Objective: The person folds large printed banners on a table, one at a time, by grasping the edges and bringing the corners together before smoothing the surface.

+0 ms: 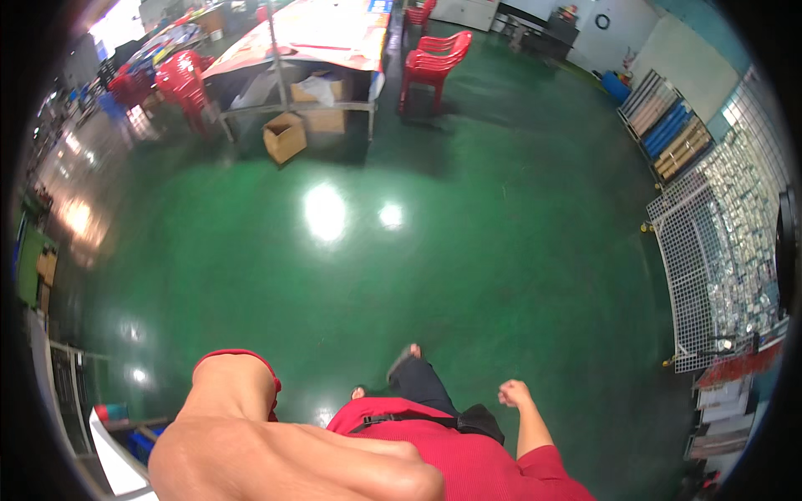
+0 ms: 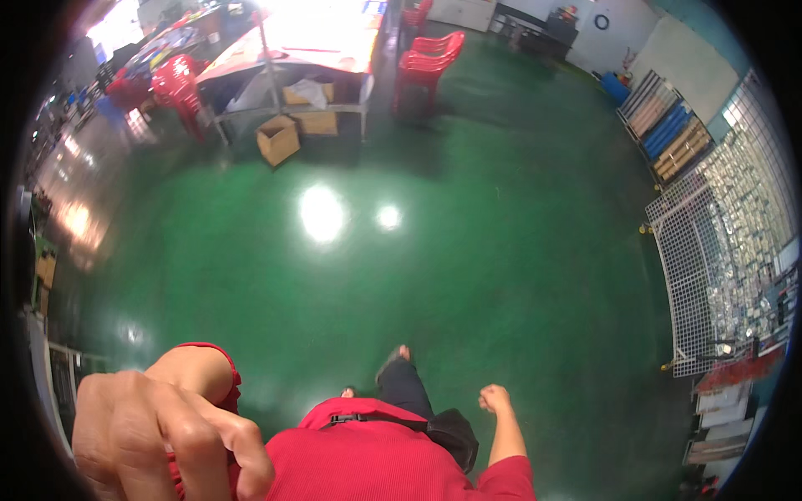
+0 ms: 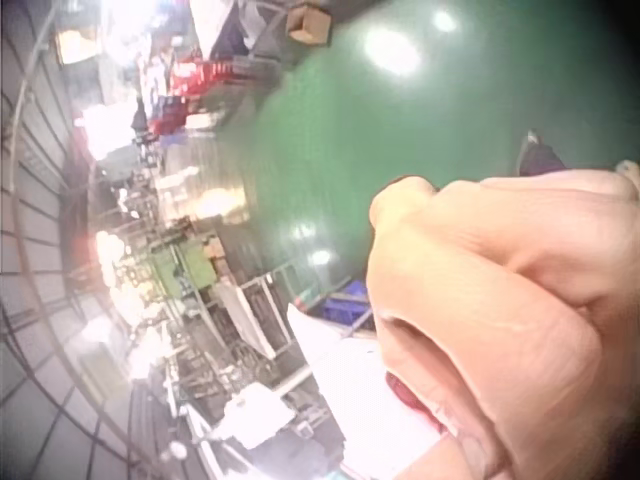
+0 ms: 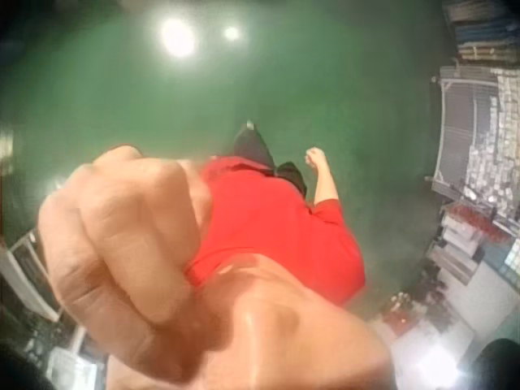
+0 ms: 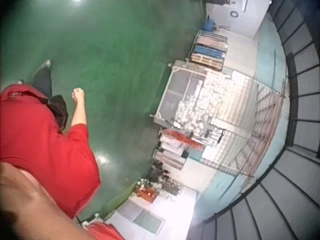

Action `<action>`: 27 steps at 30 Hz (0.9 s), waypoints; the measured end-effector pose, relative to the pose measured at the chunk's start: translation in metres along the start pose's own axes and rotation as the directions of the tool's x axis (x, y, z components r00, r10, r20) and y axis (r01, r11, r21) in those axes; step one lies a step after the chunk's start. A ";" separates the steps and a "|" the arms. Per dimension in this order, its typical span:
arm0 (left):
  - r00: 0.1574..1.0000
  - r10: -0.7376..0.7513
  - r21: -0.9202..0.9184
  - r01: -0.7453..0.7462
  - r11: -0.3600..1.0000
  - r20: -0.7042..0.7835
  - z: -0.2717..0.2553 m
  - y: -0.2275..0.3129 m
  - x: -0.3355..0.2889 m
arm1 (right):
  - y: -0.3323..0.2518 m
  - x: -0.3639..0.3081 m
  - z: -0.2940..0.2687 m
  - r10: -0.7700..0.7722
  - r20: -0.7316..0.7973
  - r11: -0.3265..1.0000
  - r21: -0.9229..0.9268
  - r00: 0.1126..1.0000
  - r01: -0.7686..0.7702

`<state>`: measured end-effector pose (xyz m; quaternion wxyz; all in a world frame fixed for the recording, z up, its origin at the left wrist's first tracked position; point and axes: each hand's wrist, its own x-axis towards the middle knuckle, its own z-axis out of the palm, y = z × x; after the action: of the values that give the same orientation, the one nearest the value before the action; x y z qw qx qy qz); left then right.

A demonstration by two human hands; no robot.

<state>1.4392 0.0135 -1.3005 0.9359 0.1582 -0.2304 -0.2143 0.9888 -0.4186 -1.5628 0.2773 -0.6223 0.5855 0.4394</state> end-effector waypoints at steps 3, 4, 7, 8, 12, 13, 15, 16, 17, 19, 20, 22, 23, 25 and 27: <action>1.000 -0.014 -0.030 0.015 0.999 0.014 -0.095 -0.045 0.073 | -0.017 0.048 -0.046 0.292 0.027 0.956 0.002 0.956 -0.292; 1.000 -0.022 -0.027 0.022 0.999 0.014 -0.124 -0.059 0.099 | -0.036 0.066 -0.057 0.381 0.029 0.925 0.002 0.924 -0.381; 0.999 -0.031 -0.017 0.032 0.999 0.016 -0.207 -0.102 0.178 | -0.127 0.160 -0.104 0.451 0.030 0.892 -0.006 0.892 -0.452; 0.999 -0.036 -0.017 0.036 0.999 0.015 -0.233 -0.114 0.207 | -0.151 0.213 -0.123 0.410 0.047 0.903 -0.158 0.911 -0.399; 0.999 -0.043 0.011 0.043 0.999 -0.017 -0.331 -0.156 0.315 | -0.431 0.321 -0.170 -0.074 0.065 0.909 -0.405 0.995 0.094; 0.999 -0.045 0.012 0.045 0.999 -0.021 -0.356 -0.166 0.340 | -0.501 0.338 -0.171 -0.269 -0.016 0.933 -0.251 0.963 0.257; 0.999 0.015 0.050 -0.012 0.999 -0.049 -0.401 -0.174 0.371 | -0.638 0.391 -0.174 -0.557 -0.031 0.817 -0.202 0.830 0.541; 0.998 0.024 0.059 -0.021 0.998 -0.060 -0.431 -0.185 0.391 | -0.704 0.414 -0.176 -0.629 -0.006 0.759 -0.223 0.778 0.612; 0.998 0.032 0.064 -0.028 0.998 -0.059 -0.461 -0.195 0.413 | -0.773 0.424 -0.179 -0.662 0.014 0.735 -0.189 0.750 0.652; 0.999 -0.003 0.036 0.005 0.999 -0.047 -0.533 -0.223 0.469 | -0.863 0.454 -0.185 -0.670 -0.002 0.737 -0.121 0.743 0.665; 0.999 -0.011 0.035 0.013 0.999 -0.044 -0.562 -0.231 0.494 | -0.904 0.469 -0.189 -0.682 0.011 0.728 -0.076 0.731 0.681; 0.998 0.032 0.062 -0.029 0.998 -0.055 -0.617 -0.235 0.535 | -0.971 0.507 -0.195 -0.733 0.093 0.673 -0.042 0.674 0.738; 0.999 0.003 0.037 -0.002 0.999 -0.041 -0.662 -0.251 0.570 | -0.963 0.552 -0.193 -0.707 0.098 0.707 0.092 0.700 0.701; 0.998 0.047 0.066 -0.045 0.997 -0.035 -0.718 -0.251 0.614 | -0.990 0.598 -0.208 -0.586 0.111 0.802 -0.061 0.803 0.594; 0.998 0.057 0.074 -0.053 0.996 -0.040 -0.774 -0.261 0.663 | -0.991 0.635 -0.243 -0.445 0.139 0.865 -0.188 0.885 0.464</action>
<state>2.2718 -0.3718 -1.8157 0.9397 0.1905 -0.2227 -0.1765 1.9606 -0.7765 -2.1723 0.3303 -0.7483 0.3579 0.4504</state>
